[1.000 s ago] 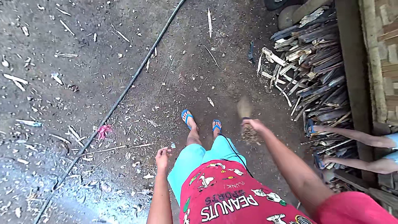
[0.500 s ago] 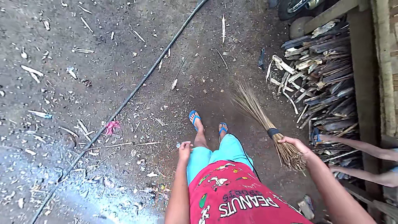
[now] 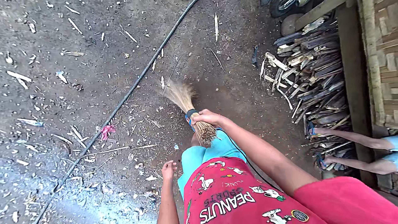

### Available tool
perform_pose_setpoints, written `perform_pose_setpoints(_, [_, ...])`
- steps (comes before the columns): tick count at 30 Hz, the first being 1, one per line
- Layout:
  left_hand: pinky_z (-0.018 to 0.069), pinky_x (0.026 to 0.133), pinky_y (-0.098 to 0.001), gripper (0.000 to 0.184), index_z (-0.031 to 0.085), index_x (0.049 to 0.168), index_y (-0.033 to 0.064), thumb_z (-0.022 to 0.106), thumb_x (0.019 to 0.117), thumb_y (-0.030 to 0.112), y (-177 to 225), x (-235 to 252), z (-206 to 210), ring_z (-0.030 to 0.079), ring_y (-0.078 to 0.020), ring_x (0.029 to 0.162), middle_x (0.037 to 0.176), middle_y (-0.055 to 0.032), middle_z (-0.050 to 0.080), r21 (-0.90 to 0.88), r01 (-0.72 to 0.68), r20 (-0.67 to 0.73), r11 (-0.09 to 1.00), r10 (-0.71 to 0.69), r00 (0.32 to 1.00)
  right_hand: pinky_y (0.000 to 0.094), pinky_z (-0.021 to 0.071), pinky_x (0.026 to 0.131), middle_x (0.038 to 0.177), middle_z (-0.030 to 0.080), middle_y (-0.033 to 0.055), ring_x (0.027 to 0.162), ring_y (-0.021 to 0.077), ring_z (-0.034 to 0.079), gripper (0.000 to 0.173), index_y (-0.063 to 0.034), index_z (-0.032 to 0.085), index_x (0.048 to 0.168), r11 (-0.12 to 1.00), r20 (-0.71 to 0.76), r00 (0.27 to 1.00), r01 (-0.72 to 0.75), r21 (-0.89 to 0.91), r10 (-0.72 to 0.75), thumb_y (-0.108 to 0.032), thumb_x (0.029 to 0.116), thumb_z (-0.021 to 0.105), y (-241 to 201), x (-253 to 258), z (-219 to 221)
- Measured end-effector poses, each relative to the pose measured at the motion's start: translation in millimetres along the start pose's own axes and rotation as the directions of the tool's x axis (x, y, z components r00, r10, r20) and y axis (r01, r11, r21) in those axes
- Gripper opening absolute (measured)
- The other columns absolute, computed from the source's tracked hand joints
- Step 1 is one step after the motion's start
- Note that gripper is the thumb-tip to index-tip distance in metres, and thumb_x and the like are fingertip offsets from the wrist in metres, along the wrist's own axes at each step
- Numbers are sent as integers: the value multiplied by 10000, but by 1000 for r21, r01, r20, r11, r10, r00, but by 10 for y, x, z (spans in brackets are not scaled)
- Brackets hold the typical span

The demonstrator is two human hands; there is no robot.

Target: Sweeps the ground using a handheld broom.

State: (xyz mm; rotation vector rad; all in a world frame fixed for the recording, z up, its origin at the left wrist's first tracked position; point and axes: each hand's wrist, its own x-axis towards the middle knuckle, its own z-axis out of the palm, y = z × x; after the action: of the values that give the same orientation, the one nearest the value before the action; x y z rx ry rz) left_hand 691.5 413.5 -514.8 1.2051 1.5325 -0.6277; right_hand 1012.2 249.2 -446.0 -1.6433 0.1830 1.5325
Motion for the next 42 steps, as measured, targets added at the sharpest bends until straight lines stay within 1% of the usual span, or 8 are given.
perform_pose_setpoints(7, [511,752,-425,370,576,1303,-45,390,1123,219,130,-35,191,629,-233,859,1135,-201,668,15,-42,22,999,42,999,431,625,717,1121,690,174,823,260,716,721,-46,355,1558,948,143,981,82,308,-131,-112,884,602,460,-806,-467])
perform_pose_setpoints(11, [474,1023,-540,374,601,1286,-85,412,1117,190,483,202,426,627,-371,1152,1232,-299,639,181,-170,136,969,146,980,407,599,808,1186,681,156,913,215,702,806,-70,354,1569,971,-96,995,33,238,-10,-170,834,669,851,-1601,-752])
perform_pose_setpoints(17, [532,835,-418,367,570,1309,-66,395,1115,191,1425,123,701,651,-236,919,1136,-213,666,62,-384,181,921,368,912,336,552,750,1030,652,94,845,146,642,505,-71,504,1386,910,-437,840,-146,389,321,-211,926,657,1389,-2277,-1364])
perform_pose_setpoints(23, [498,643,-345,369,556,1333,-24,342,1122,188,1571,-71,761,637,-176,773,1105,-156,686,-8,-336,78,942,336,939,406,510,626,878,603,94,727,196,594,274,-73,573,1070,609,-620,524,222,761,584,-324,1031,470,1264,-1397,-2203])
perform_pose_setpoints(30, [513,931,-499,355,578,1306,-92,414,1113,157,1026,-441,956,660,-331,1016,1180,-276,661,185,-4,-14,983,7,1000,545,529,912,1255,608,258,1116,358,617,588,58,512,1366,824,-610,684,22,566,401,-305,940,695,287,149,-2389])
perform_pose_setpoints(35, [483,986,-487,315,592,1278,-105,423,1098,92,1419,-587,1367,625,-322,1087,1192,-282,647,144,-140,-83,980,153,985,486,511,1001,1384,561,234,1204,313,600,880,-55,293,1582,963,-133,991,59,262,-25,-166,846,761,-395,498,-2135])
perform_pose_setpoints(39, [428,1075,-601,368,561,1348,-70,404,1102,155,2109,-573,1531,589,-433,1236,1286,-312,616,448,-268,10,853,295,955,392,590,756,1261,605,212,892,239,682,747,-102,151,1629,916,338,895,160,369,-292,-105,970,504,-855,361,-2375])
perform_pose_setpoints(42, [460,1028,-560,355,597,1298,-61,438,1100,186,2519,-554,1567,617,-378,1162,1233,-284,638,341,-301,-26,891,329,944,458,589,830,1436,539,206,1020,259,674,846,-89,234,1627,925,428,823,297,237,-374,-80,871,614,-877,176,-2405])
